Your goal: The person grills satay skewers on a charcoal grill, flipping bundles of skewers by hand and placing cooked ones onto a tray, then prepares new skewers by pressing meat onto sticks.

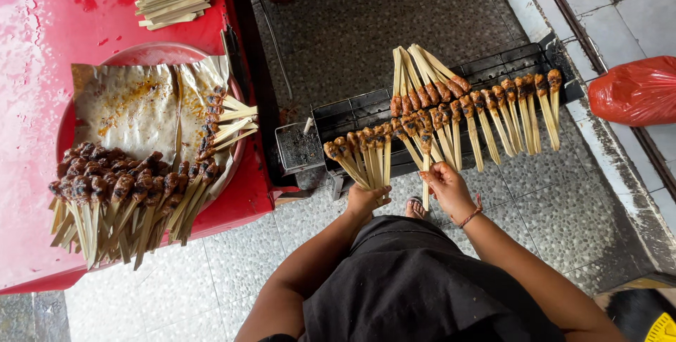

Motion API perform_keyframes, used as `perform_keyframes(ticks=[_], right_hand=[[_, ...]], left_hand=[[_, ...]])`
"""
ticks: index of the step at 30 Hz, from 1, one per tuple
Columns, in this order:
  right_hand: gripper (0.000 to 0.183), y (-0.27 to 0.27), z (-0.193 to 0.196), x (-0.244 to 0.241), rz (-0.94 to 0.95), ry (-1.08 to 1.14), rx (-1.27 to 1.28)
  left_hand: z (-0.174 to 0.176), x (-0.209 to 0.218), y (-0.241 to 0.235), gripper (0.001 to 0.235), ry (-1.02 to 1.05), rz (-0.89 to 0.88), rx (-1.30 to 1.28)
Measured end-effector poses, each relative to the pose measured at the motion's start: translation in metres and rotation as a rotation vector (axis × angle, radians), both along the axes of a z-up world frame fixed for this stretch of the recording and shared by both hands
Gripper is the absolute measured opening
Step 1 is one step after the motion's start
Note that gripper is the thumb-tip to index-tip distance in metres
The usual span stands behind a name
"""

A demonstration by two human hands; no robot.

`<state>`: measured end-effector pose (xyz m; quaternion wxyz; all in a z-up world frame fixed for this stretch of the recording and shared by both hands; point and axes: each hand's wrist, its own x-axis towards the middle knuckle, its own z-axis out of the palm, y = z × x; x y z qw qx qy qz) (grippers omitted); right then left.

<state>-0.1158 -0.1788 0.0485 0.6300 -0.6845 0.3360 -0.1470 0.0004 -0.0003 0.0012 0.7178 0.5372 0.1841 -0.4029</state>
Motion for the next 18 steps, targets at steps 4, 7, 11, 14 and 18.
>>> perform_keyframes(ticks=[4, 7, 11, 14, 18], right_hand=[[0.022, 0.000, 0.001, 0.000, 0.009, 0.012, 0.025], [0.020, 0.002, 0.000, 0.003, 0.033, 0.027, 0.049], [0.019, 0.013, 0.003, 0.010, 0.048, 0.024, 0.087], [0.018, 0.013, 0.004, 0.015, 0.047, 0.014, 0.149], [0.019, 0.004, 0.008, 0.015, 0.034, 0.008, 0.159]], left_hand=[[-0.001, 0.004, 0.001, 0.039, 0.094, -0.027, -0.045], [-0.006, 0.018, 0.021, 0.065, 0.087, -0.153, -0.003], [-0.003, 0.017, 0.027, 0.065, 0.045, -0.210, -0.014], [0.000, 0.018, 0.035, 0.064, 0.019, -0.220, -0.015], [0.003, 0.025, 0.053, 0.054, -0.103, -0.284, 0.063]])
